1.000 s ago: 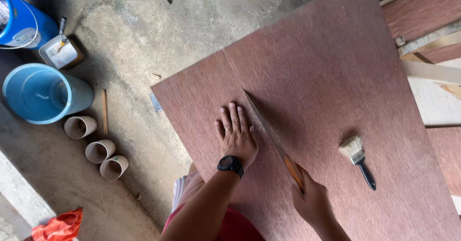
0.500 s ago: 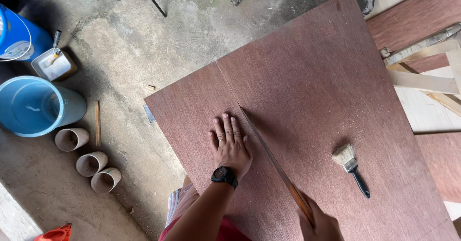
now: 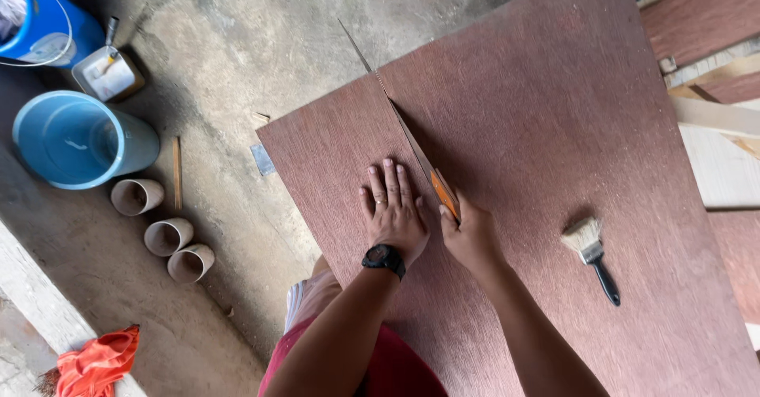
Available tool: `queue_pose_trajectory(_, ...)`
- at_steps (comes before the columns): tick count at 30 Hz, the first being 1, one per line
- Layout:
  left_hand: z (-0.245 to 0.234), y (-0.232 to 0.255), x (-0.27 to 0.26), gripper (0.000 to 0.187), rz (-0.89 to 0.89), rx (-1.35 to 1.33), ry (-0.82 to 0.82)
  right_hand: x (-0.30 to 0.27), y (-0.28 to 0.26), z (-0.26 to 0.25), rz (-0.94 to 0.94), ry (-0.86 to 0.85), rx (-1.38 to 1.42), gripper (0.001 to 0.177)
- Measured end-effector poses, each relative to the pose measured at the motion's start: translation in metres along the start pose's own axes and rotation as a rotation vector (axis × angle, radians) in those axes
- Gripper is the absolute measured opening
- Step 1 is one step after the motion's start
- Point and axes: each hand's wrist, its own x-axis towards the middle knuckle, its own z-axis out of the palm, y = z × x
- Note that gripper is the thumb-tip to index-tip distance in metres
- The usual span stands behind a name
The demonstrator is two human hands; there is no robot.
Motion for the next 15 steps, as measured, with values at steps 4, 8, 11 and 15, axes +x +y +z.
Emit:
queue_pose_trajectory(4,0.002,-0.001,-0.004,0.075,0.003,0.003,0.005,-0.092,-0.006,-0.071,0.179,-0.129,-0.037,0.044)
queue_pose_trajectory(8,0.001,-0.001,-0.003,0.075,0.007,-0.002,0.014,-0.199,0.058,-0.120,0.430,-0.187,-0.219,0.052)
queue_pose_trajectory(11,-0.001,-0.001,-0.002,0.075,0.009,-0.006,0.001,-0.202,0.063,-0.120,0.488,-0.192,-0.278,0.055)
queue_pose_trajectory(15,-0.001,-0.002,-0.002,0.074,0.016,0.002,-0.021,-0.116,0.029,-0.058,0.306,-0.179,-0.087,0.049)
